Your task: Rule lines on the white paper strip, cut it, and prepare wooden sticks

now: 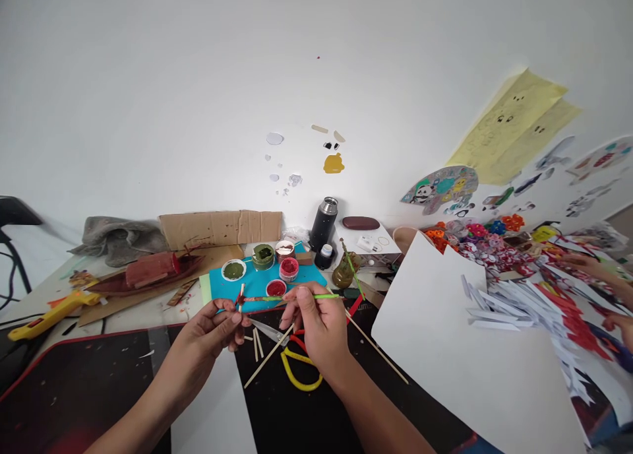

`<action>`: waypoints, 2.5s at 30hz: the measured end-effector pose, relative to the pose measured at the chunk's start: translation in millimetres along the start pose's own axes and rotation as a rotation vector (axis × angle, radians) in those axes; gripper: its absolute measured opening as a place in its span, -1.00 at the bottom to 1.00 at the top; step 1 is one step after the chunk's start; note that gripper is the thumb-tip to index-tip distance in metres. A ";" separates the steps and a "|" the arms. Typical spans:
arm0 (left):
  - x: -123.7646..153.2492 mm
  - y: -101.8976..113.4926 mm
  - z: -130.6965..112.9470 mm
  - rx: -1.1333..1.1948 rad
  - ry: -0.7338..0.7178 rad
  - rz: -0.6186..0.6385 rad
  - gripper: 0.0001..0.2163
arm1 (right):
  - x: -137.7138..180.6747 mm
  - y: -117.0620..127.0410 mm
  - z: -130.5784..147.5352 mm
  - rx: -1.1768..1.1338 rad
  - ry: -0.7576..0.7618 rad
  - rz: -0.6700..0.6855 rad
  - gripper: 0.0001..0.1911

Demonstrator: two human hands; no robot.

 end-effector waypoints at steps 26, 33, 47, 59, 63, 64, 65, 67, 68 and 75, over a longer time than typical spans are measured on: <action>3.1 -1.6 4.6 -0.045 -0.042 0.088 -0.53 | -4.5 2.8 1.5 0.004 0.006 -0.017 -0.47; 1.8 -1.4 6.6 -0.044 -0.060 0.102 -0.54 | -4.0 2.9 0.8 -0.016 -0.004 -0.009 -0.46; 0.0 0.4 11.2 0.002 -0.076 0.119 -0.54 | -3.4 2.7 1.5 -0.041 -0.012 -0.002 -0.47; 3.2 -1.9 7.1 0.082 -0.009 0.145 -0.53 | -3.7 1.1 -0.6 -0.063 -0.016 -0.001 -0.47; 3.0 -2.0 5.7 0.105 0.020 0.137 -0.50 | -2.7 1.6 1.1 -0.063 -0.024 -0.003 -0.46; 3.1 -2.2 5.4 0.108 0.024 0.135 -0.49 | -3.4 1.5 1.5 -0.062 -0.021 -0.006 -0.46; 3.2 -2.6 5.0 0.110 0.027 0.134 -0.48 | -4.3 1.3 1.7 -0.063 -0.016 -0.012 -0.46; 3.7 -3.3 4.1 0.105 0.029 0.134 -0.48 | -6.0 0.8 1.5 -0.070 -0.007 -0.025 -0.47; 3.9 -3.6 3.6 0.100 0.028 0.134 -0.48 | -6.4 0.6 1.1 -0.075 -0.006 -0.030 -0.47; 0.6 -1.7 4.3 0.029 0.004 0.090 -0.47 | -0.7 3.4 -0.3 -0.069 -0.018 0.003 -0.46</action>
Point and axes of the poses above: each hand's wrist, its own x-axis away from the middle knuckle, its own y-axis out of the back of the hand, z = x × y, the point moved 1 cm from there along -x, towards the middle knuckle, and after that the axes turned 11 degrees about -x, right-handed, at the moved point
